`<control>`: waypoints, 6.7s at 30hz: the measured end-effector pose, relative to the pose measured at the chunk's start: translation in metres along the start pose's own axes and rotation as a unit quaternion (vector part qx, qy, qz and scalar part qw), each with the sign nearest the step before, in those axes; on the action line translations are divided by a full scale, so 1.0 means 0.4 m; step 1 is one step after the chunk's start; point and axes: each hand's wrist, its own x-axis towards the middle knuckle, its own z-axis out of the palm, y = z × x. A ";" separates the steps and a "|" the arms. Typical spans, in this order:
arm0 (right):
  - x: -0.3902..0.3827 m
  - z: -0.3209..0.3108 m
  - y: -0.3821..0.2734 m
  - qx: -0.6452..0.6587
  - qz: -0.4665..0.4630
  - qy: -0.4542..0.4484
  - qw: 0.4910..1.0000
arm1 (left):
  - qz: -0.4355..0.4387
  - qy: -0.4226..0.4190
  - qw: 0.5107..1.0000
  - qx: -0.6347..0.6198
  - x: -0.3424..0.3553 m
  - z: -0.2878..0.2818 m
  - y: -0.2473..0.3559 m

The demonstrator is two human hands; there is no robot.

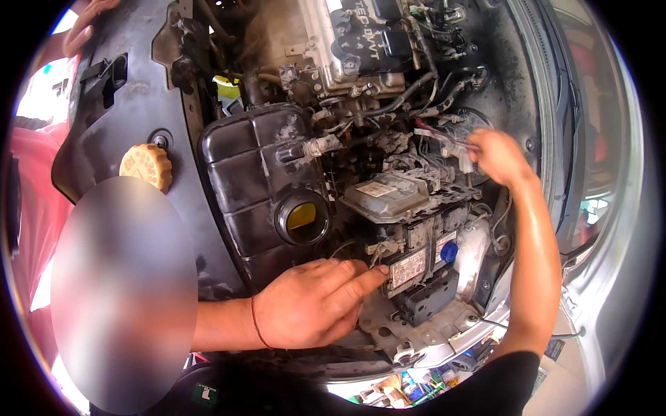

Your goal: The person works on a car engine, using pliers to manipulate components and wires within the engine bay. They use a cloth to wipe parts of the engine and handle various engine components by hand while a second person assists from the side.

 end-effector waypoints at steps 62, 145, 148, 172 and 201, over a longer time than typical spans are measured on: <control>0.332 0.084 -0.156 -0.127 -0.019 -0.315 0.940 | 0.012 -0.034 0.997 -0.064 -0.037 0.048 0.006; 0.385 -0.051 -0.392 -0.243 0.071 -0.478 0.841 | 0.023 -0.050 0.997 -0.058 -0.047 0.052 -0.009; 0.383 -0.058 -0.361 -0.195 0.108 -0.509 0.831 | 0.025 -0.059 0.996 -0.068 -0.045 0.056 -0.006; 0.282 0.059 -0.250 -0.231 0.077 -0.308 0.919 | 0.027 -0.054 0.990 -0.124 -0.033 0.049 -0.012; 0.421 0.056 -0.259 -0.206 0.073 -0.305 0.927 | -0.007 -0.046 0.988 -0.148 -0.033 0.037 -0.016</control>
